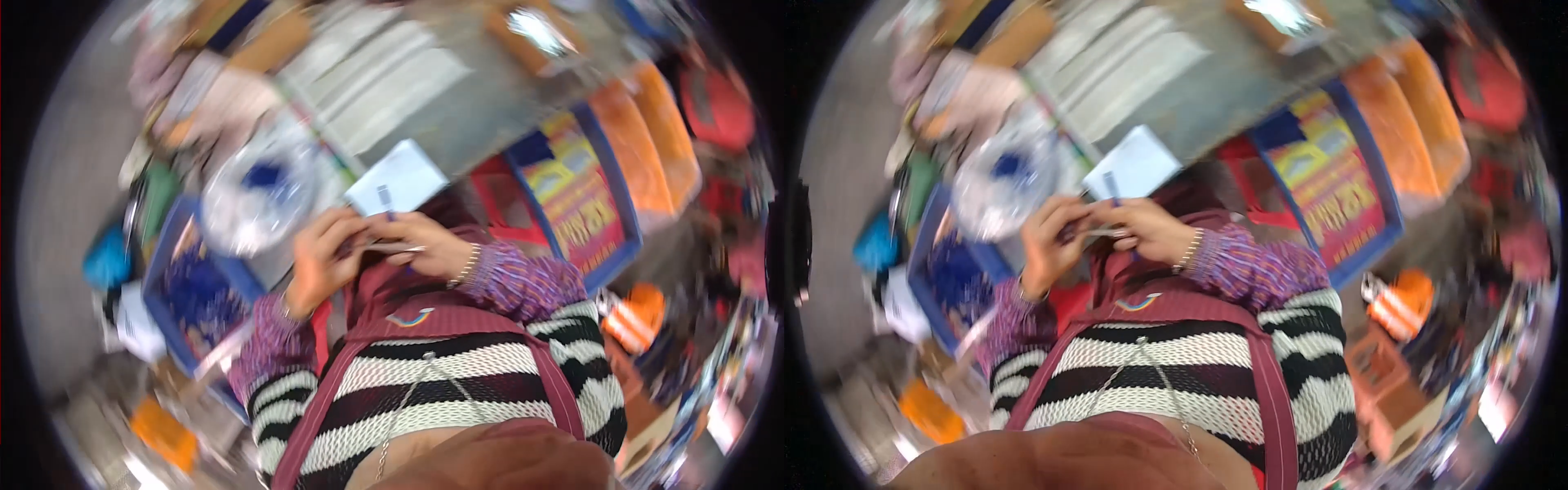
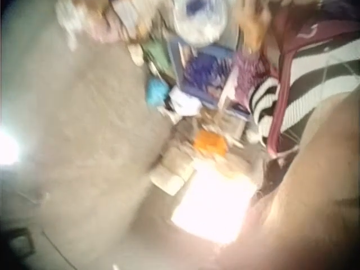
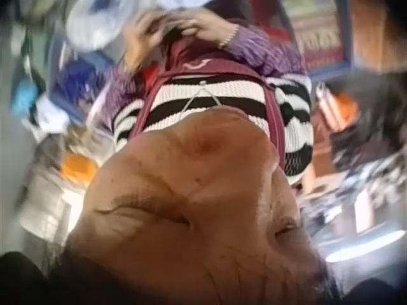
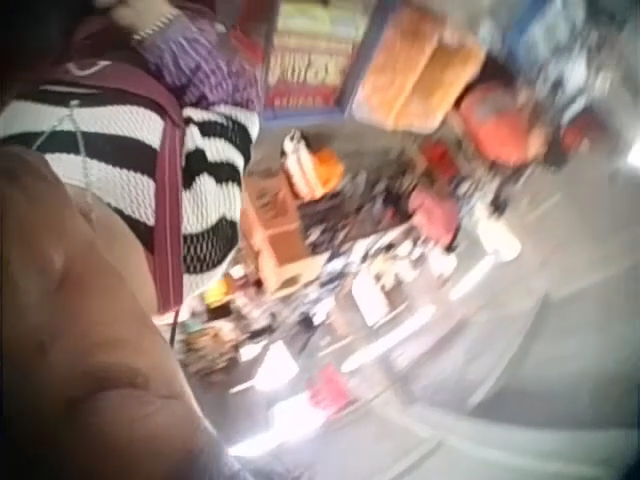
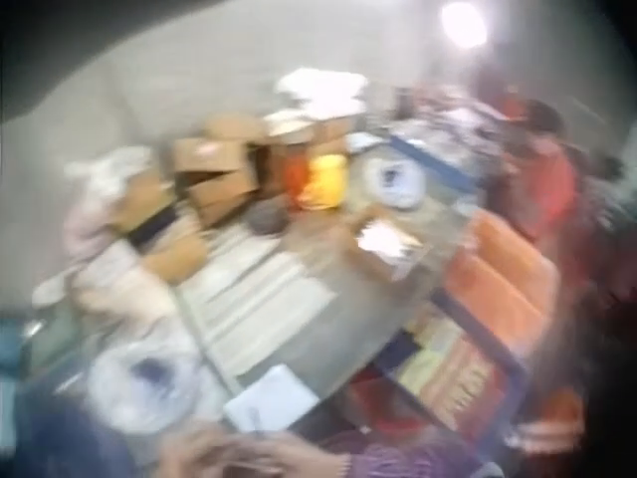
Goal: Assembling and testing blue ballpoint pens at a manufacturing workbench.
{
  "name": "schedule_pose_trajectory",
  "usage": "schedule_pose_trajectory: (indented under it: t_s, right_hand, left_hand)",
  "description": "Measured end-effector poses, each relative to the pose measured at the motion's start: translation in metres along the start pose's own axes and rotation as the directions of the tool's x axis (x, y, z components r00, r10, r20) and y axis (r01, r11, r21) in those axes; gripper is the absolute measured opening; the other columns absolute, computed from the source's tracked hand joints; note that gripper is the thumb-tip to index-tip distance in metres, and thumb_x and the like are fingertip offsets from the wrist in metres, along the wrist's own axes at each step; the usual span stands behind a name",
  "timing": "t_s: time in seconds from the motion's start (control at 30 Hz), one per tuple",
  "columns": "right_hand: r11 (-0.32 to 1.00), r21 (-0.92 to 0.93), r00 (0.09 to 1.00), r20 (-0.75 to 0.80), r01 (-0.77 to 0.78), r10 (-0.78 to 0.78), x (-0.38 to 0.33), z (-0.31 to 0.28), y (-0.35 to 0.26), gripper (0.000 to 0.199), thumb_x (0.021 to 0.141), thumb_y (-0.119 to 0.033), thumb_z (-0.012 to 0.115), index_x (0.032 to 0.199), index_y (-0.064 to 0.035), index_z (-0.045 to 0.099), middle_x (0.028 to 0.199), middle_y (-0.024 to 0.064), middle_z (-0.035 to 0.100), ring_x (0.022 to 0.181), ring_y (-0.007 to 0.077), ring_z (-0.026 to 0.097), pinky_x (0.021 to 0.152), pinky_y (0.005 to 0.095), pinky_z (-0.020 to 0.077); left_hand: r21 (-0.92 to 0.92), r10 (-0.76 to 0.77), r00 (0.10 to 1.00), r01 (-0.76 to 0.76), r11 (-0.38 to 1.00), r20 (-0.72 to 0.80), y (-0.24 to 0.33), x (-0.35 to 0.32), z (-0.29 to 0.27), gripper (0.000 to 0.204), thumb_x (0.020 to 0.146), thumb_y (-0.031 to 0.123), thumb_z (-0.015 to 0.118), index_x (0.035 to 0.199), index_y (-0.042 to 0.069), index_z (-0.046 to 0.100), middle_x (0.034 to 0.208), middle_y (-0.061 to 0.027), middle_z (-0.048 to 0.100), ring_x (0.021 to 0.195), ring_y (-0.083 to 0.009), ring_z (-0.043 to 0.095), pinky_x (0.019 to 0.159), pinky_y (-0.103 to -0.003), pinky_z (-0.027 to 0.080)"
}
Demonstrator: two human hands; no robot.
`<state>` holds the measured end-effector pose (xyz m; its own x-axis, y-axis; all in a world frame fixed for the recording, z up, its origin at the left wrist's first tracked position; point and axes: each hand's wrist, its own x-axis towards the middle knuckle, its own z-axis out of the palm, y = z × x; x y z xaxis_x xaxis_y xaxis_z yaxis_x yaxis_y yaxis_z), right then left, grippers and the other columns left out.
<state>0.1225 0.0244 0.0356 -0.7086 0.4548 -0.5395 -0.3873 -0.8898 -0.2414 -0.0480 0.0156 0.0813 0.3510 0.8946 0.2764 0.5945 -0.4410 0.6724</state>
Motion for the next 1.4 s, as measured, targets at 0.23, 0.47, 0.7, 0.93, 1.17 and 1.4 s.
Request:
schedule_pose_trajectory:
  t_s: [0.23, 0.47, 0.7, 0.93, 1.17, 1.4]
  right_hand:
    - [0.999, -0.027, 0.999, 0.029, -0.019, 0.019, -0.005, -0.002, 0.006, 0.01, 0.087, -0.012, 0.058, 0.094, -0.0064, 0.055, 0.068, -0.0063, 0.043, 0.049, 0.0009, 0.032, 0.042, 0.016, 0.025]
    - [0.983, -0.177, 0.999, 0.016, -0.041, 0.044, 0.001, -0.003, 0.004, 0.015, 0.088, -0.017, 0.058, 0.095, -0.0036, 0.057, 0.072, -0.0047, 0.045, 0.049, 0.001, 0.03, 0.043, 0.0165, 0.0239]
    - [0.91, -0.409, 0.995, -0.036, 0.075, -0.098, -0.005, 0.0, 0.005, 0.026, 0.091, -0.018, 0.053, 0.111, -0.0012, 0.055, 0.078, -0.0042, 0.048, 0.05, 0.0, 0.03, 0.043, 0.0167, 0.0231]
    - [0.889, -0.452, 0.992, -0.052, 0.08, -0.116, -0.005, -0.017, 0.005, 0.04, 0.093, -0.016, 0.049, 0.128, -0.0004, 0.044, 0.081, -0.0037, 0.049, 0.05, -0.0002, 0.028, 0.045, 0.0161, 0.0234]
    - [0.937, -0.344, 0.995, -0.051, 0.059, -0.081, -0.006, -0.032, 0.005, 0.034, 0.093, -0.011, 0.044, 0.125, 0.002, 0.046, 0.08, -0.0034, 0.048, 0.054, 0.002, 0.031, 0.048, 0.016, 0.0263]
    - [0.729, -0.66, 0.928, -0.131, 0.18, -0.348, -0.02, -0.059, -0.009, 0.027, 0.091, -0.012, 0.051, 0.114, 0.0005, 0.057, 0.08, -0.0021, 0.056, 0.061, -0.0001, 0.043, 0.051, 0.015, 0.0329]
  left_hand:
    - [-0.155, -0.027, 0.998, 0.017, 0.988, -0.065, -0.005, -0.016, -0.009, 0.02, 0.063, -0.006, 0.061, 0.081, 0.002, 0.06, 0.071, -0.0076, 0.057, 0.059, -0.0228, 0.055, 0.051, -0.03, 0.042]
    - [0.127, -0.242, 0.918, 0.293, 0.948, -0.312, -0.056, -0.003, -0.056, 0.011, 0.071, 0.002, 0.059, 0.081, 0.003, 0.061, 0.07, -0.0102, 0.058, 0.059, -0.0235, 0.058, 0.052, -0.032, 0.044]
    - [0.634, -0.448, 0.878, 0.445, 0.633, -0.169, -0.155, 0.015, -0.057, 0.019, 0.071, 0.01, 0.06, 0.088, 0.004, 0.066, 0.077, -0.0167, 0.062, 0.075, -0.0345, 0.06, 0.065, -0.042, 0.046]
    - [0.573, -0.36, 0.916, 0.394, 0.718, -0.178, -0.163, 0.016, -0.049, 0.016, 0.071, 0.015, 0.061, 0.083, 0.005, 0.066, 0.076, -0.018, 0.063, 0.074, -0.0355, 0.061, 0.064, -0.044, 0.047]
    - [0.491, -0.34, 0.918, 0.397, 0.775, -0.205, -0.151, 0.006, -0.065, 0.017, 0.071, 0.015, 0.059, 0.086, 0.013, 0.068, 0.077, -0.012, 0.065, 0.074, -0.032, 0.062, 0.061, -0.04, 0.048]
    - [0.56, -0.265, 0.943, 0.333, 0.758, -0.202, -0.138, 0.025, -0.054, 0.018, 0.077, 0.018, 0.06, 0.093, 0.015, 0.068, 0.075, -0.0138, 0.062, 0.07, -0.0325, 0.061, 0.06, -0.037, 0.046]
